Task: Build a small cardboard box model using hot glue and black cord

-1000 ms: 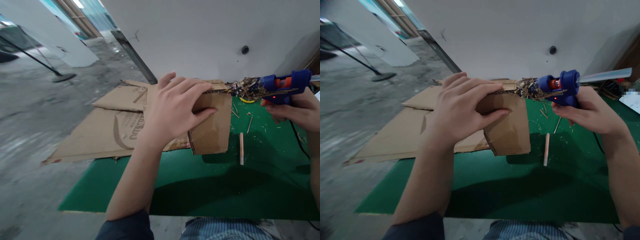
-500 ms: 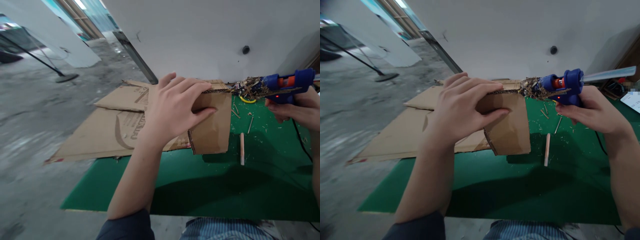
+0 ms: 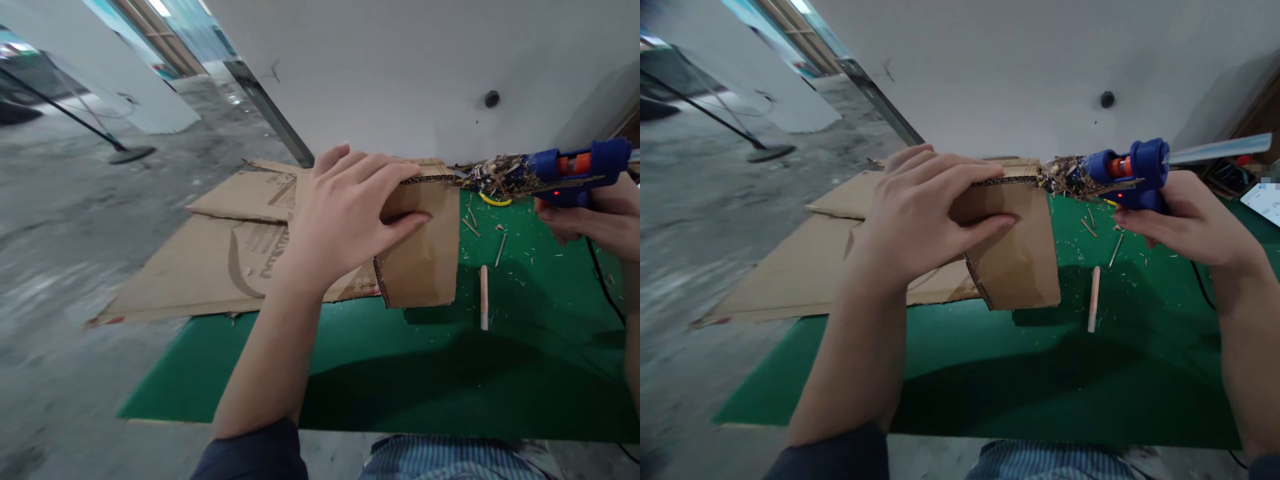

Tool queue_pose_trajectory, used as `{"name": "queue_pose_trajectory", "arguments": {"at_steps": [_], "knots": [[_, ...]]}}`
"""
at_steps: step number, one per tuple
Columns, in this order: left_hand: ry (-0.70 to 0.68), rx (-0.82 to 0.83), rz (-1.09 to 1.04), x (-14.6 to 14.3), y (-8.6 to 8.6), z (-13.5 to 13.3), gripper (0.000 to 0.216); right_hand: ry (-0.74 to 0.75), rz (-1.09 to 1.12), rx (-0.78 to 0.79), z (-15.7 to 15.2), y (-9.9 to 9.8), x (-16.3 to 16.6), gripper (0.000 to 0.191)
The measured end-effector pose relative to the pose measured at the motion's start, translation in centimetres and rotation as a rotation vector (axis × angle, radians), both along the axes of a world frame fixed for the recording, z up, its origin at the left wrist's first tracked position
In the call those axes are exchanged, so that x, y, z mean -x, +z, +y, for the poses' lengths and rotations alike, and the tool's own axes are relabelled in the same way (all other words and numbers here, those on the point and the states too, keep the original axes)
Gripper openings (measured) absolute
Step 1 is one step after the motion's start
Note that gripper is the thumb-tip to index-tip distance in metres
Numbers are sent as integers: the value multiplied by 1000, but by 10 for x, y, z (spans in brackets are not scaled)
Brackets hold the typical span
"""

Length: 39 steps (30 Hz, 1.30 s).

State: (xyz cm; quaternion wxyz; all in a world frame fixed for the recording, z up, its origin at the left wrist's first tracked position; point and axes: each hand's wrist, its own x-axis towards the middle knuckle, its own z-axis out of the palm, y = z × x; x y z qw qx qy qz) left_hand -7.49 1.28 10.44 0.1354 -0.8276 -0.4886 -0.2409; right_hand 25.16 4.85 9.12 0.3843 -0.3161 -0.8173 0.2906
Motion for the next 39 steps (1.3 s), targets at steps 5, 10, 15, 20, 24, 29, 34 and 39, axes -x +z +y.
{"name": "queue_pose_trajectory", "arguments": {"at_steps": [5,10,15,20,24,29,34,39], "knots": [[-1,14,10,-1,1,0,39,-15,25,6,0,0,1,11],[13,-22,27,-1,0,0,39,-26,-12,-8,0,-1,0,21],[-2,-1,22,-1,1,-1,38,-15,12,-3,-1,0,3,15],[-28,-9,15,0,0,0,43,5,14,-18,-3,-4,11,17],[-23,-9,12,-1,0,0,42,21,17,4,-3,-7,13,13],[-24,6,7,-4,0,0,41,55,5,-20,-2,-7,14,11],[-33,-20,-5,-4,-1,0,41,53,-9,-13,-3,-5,16,10],[-38,-24,-5,-2,-2,1,41,44,-14,-86,-4,-1,18,27]]}}
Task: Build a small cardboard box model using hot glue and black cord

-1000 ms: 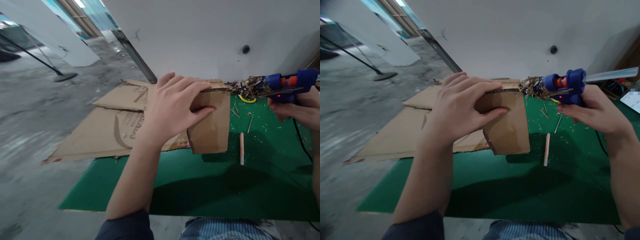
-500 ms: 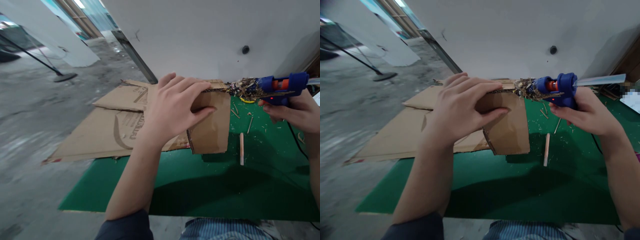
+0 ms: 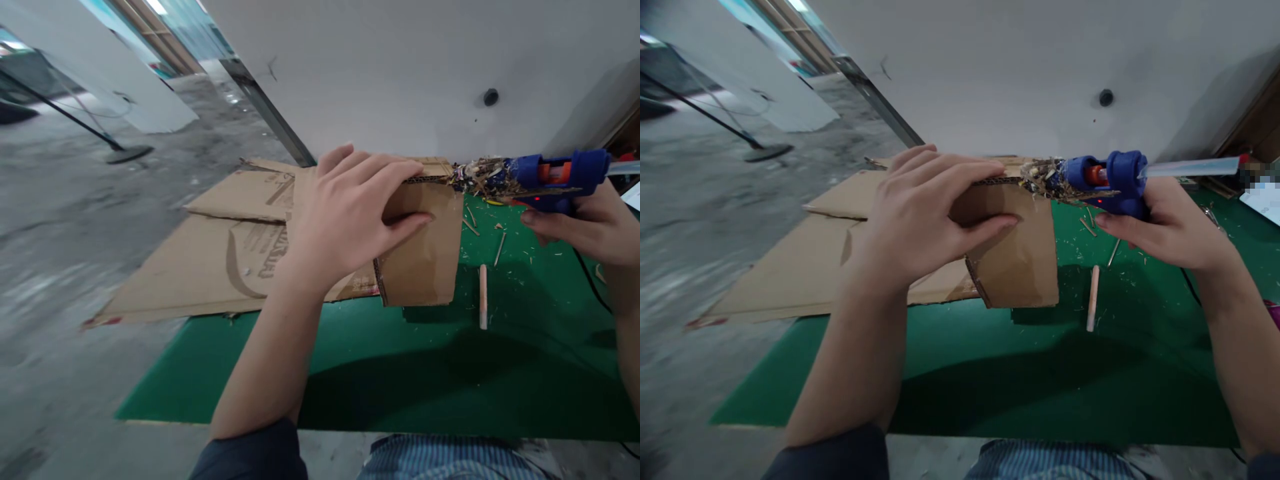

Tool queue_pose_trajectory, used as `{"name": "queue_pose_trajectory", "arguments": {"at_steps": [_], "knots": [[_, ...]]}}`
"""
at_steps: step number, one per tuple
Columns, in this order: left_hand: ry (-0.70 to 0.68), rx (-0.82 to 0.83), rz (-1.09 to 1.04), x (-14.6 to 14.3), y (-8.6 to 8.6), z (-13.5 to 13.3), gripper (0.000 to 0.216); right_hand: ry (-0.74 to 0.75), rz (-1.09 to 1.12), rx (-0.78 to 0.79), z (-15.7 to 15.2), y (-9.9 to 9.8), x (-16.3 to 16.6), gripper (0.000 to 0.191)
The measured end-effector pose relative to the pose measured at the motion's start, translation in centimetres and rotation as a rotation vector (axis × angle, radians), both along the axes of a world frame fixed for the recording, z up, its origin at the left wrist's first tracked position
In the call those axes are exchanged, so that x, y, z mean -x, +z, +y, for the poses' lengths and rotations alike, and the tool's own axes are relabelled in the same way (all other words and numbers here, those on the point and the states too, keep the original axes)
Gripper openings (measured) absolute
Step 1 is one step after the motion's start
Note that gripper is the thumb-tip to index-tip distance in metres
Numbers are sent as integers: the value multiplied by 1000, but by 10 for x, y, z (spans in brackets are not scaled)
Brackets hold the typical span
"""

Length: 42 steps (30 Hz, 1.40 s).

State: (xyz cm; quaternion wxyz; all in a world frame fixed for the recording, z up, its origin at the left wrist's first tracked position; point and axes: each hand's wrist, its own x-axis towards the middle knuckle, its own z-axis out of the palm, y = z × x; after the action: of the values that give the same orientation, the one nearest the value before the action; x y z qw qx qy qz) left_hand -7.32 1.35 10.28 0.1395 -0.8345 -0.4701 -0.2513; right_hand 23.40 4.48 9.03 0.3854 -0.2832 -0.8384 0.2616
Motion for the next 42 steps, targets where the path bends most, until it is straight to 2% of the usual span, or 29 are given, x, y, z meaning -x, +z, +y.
{"name": "queue_pose_trajectory", "arguments": {"at_steps": [2,7,10,12,15,17,19,21,24,27,29,31,33,34,37,38,39,42], "knots": [[7,9,-2,0,0,1,41,0,0,-13,0,1,1,33],[23,27,-5,0,0,1,38,-32,-1,-15,1,1,0,28],[39,43,4,1,2,0,38,-85,38,7,1,3,-13,11],[57,59,20,3,3,0,40,-150,41,-16,4,6,-30,17],[65,78,24,9,4,2,41,-285,-186,-173,14,9,-61,36],[53,78,4,13,4,3,40,-361,-428,-152,26,5,-75,47],[16,63,-16,16,1,5,38,-446,-655,-82,39,-7,-75,71],[-49,25,-33,18,-1,6,36,-493,-851,-15,53,-29,-63,88],[-150,6,-34,17,-4,7,36,-492,-1054,139,71,-69,-34,81],[-202,19,-44,15,-4,8,35,-500,-1137,187,80,-101,-15,73],[-211,28,-59,14,-3,8,35,-511,-1160,198,79,-109,-10,73],[-206,29,-62,14,-4,8,36,-524,-1179,181,74,-106,-10,73],[-184,4,-55,15,-4,9,36,-446,-1172,137,65,-97,-8,66],[-167,-19,-51,16,-5,10,36,-341,-1152,125,60,-91,-6,59],[-79,-71,-42,18,-7,13,38,190,-1008,257,43,-82,8,43],[-46,-74,-42,19,-7,14,39,279,-993,326,38,-82,14,43],[-17,-68,-44,19,-8,15,39,307,-1012,380,35,-83,19,44],[31,-49,-66,20,-10,18,36,252,-1078,427,30,-91,31,42]]}}
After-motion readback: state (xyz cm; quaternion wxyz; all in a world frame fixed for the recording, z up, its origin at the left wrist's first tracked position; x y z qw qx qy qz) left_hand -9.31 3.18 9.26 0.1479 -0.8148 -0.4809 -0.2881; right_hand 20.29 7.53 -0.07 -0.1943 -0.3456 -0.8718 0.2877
